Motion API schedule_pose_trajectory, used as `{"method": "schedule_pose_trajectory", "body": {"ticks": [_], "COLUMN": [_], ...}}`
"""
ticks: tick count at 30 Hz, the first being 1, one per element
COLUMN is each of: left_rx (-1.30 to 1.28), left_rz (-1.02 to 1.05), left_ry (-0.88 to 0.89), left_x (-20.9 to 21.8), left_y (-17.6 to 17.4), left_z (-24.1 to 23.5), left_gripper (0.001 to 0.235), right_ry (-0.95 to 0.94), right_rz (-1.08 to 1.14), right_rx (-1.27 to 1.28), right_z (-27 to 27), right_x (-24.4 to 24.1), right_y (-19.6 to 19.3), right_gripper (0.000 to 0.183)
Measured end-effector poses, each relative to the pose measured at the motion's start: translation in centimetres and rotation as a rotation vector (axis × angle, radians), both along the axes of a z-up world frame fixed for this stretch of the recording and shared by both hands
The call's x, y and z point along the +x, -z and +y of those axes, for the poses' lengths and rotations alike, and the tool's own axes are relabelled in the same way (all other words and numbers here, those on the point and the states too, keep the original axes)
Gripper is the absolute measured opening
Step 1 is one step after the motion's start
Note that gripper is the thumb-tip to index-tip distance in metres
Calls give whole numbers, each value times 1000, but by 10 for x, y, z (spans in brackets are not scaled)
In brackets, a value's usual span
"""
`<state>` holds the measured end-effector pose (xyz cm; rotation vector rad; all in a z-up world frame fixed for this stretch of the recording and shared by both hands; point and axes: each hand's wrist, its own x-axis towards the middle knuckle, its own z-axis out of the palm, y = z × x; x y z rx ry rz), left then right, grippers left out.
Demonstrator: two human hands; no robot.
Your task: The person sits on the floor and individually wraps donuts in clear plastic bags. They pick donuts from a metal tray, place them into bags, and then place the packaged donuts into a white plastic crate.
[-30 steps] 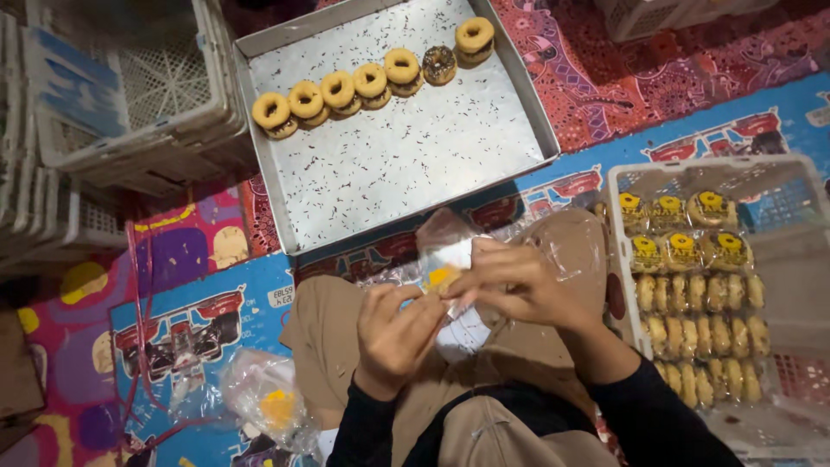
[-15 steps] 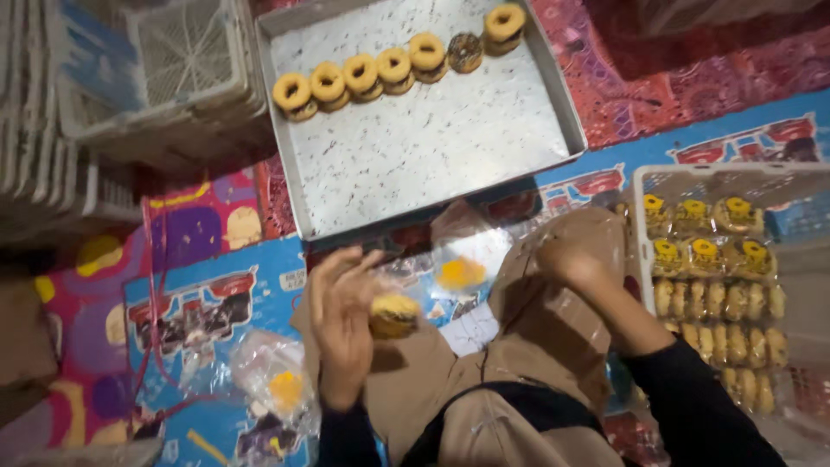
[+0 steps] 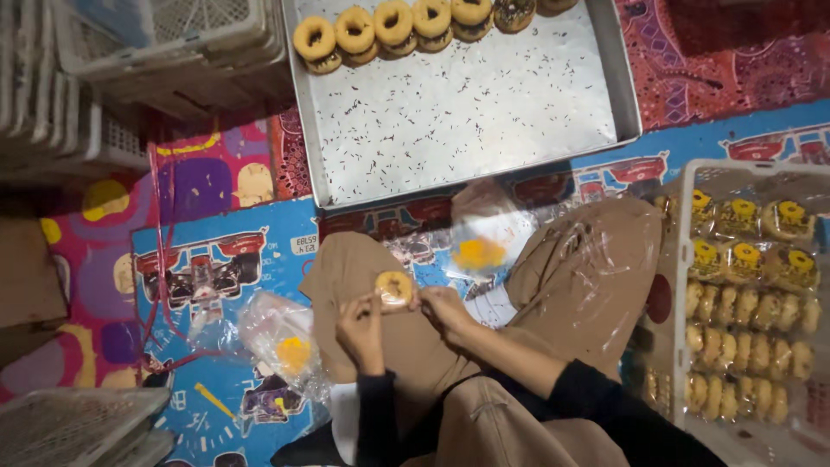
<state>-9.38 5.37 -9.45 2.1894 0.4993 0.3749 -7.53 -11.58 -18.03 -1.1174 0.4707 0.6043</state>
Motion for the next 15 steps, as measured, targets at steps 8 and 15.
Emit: {"method": "schedule_pose_trajectory", "body": {"ticks": [8,15], "left_rx": [40,394], "left_rz": [-35,-4], "left_ry": [40,308], "left_x": [73,145], "left_y": [52,123], "left_z": [-13,-84], "left_gripper": [16,39], "right_ry": [-388,-841], "right_rz": [-1137,-1033], "right_rx": [-1705,-1718], "right_z": [-110,-103], "right_x": [122,138], "right_y": [42,44], "right_gripper": [41,13]}}
